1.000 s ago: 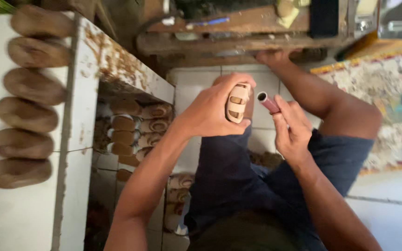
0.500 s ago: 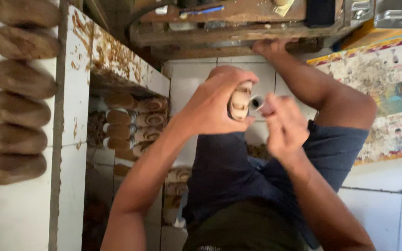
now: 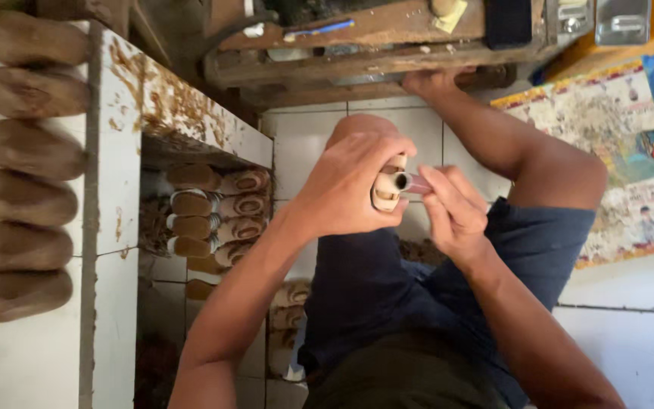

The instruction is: The person sits on the floor and uses a cylindrical sanding tool to smooth the edges and surfaces of wooden sandals. They handle each sandal one at a time, rotating it to reach different areas, then place the finished sandal on the floor beside them.

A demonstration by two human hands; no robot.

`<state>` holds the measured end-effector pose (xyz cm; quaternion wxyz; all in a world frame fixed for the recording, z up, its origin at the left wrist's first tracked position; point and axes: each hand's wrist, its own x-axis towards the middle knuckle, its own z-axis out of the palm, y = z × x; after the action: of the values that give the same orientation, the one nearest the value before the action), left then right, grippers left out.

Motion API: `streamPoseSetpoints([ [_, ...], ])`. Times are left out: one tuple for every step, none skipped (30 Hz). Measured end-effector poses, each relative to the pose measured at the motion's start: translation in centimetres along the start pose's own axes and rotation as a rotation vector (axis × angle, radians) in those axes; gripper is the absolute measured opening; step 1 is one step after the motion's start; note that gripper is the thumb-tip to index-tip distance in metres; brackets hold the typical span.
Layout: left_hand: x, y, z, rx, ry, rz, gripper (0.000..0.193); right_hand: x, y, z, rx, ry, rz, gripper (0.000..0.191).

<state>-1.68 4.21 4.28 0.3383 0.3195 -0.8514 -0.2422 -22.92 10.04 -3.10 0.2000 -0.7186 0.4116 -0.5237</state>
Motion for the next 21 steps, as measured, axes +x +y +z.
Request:
streamPoseSetpoints([
  [0.0, 0.0, -0.1, -0.008, -0.004, -0.005, 0.064, 0.2, 0.1, -0.1, 0.007, -0.009, 0.043, 0.033],
  [0.0, -0.1, -0.3, 0.006, 0.009, 0.007, 0.064, 0.4, 0.1, -0.2, 0.027, 0.005, 0.051, 0.034],
  [-0.1, -0.1, -0.2, 0.018, 0.017, 0.012, 0.065, 0.4, 0.0, -0.4, 0.050, 0.016, 0.068, 0.034],
  [-0.2, -0.1, -0.3, 0.019, 0.016, 0.013, 0.065, 0.4, 0.0, -0.5, 0.071, 0.028, 0.098, 0.035],
  [-0.3, -0.1, 0.0, 0.034, 0.023, 0.049, 0.065, 0.2, -0.2, -0.7, 0.057, 0.039, 0.059, 0.035],
  [-0.2, -0.1, 0.3, 0.051, 0.027, 0.082, 0.066, 0.1, -0.3, -0.7, 0.048, 0.051, 0.021, 0.034],
  [-0.3, 0.0, 0.6, 0.065, 0.025, 0.110, 0.066, -0.2, -0.5, -0.7, 0.041, 0.061, -0.009, 0.034],
  [-0.3, 0.0, 0.7, 0.046, 0.004, 0.071, 0.066, -0.5, -0.6, -0.6, -0.018, 0.037, 0.003, 0.033],
  [-0.2, 0.0, 0.8, 0.039, -0.010, 0.045, 0.065, -0.8, -0.7, -0.6, -0.078, 0.019, -0.003, 0.033],
  [-0.1, -0.1, 0.7, 0.043, -0.021, 0.021, 0.065, -0.9, -0.6, -0.5, -0.132, 0.005, -0.017, 0.032],
  [0.0, -0.1, 0.5, 0.033, -0.008, 0.035, 0.066, -1.1, -0.5, -0.6, -0.101, 0.000, -0.009, 0.030],
  [0.1, 0.0, 0.1, 0.026, 0.005, 0.042, 0.066, -1.3, -0.4, -0.6, -0.065, -0.009, 0.000, 0.028],
  [0.2, 0.1, -0.2, 0.021, 0.022, 0.047, 0.067, -1.4, -0.3, -0.7, -0.027, -0.023, 0.005, 0.026],
  [0.4, 0.4, -0.5, 0.045, 0.019, 0.035, 0.066, -1.5, -0.3, -0.7, 0.014, 0.021, 0.105, 0.018],
  [0.5, 0.8, -0.7, 0.058, 0.005, 0.018, 0.064, -1.6, -0.3, -0.5, 0.051, 0.064, 0.221, 0.015],
  [0.6, 1.3, -0.4, 0.054, -0.013, 0.007, 0.063, -1.8, -0.5, -0.4, 0.072, 0.109, 0.347, 0.020],
  [0.8, 2.0, 0.1, 0.051, -0.030, 0.052, 0.065, -2.0, -0.8, 0.0, 0.278, 0.191, 0.510, 0.020],
  [1.1, 2.8, 1.0, 0.052, -0.046, 0.101, 0.068, -2.1, -1.1, 0.6, 0.492, 0.261, 0.654, 0.019],
  [1.4, 3.4, 2.1, 0.060, -0.055, 0.157, 0.071, -2.1, -1.5, 1.4, 0.666, 0.304, 0.778, 0.019],
  [1.7, 3.9, 3.0, 0.065, -0.019, 0.214, 0.075, -2.1, -1.9, 2.3, 0.752, 0.298, 0.811, 0.019],
  [2.0, 4.5, 4.0, 0.075, 0.018, 0.268, 0.080, -1.9, -2.2, 3.3, 0.830, 0.292, 0.852, 0.019],
])
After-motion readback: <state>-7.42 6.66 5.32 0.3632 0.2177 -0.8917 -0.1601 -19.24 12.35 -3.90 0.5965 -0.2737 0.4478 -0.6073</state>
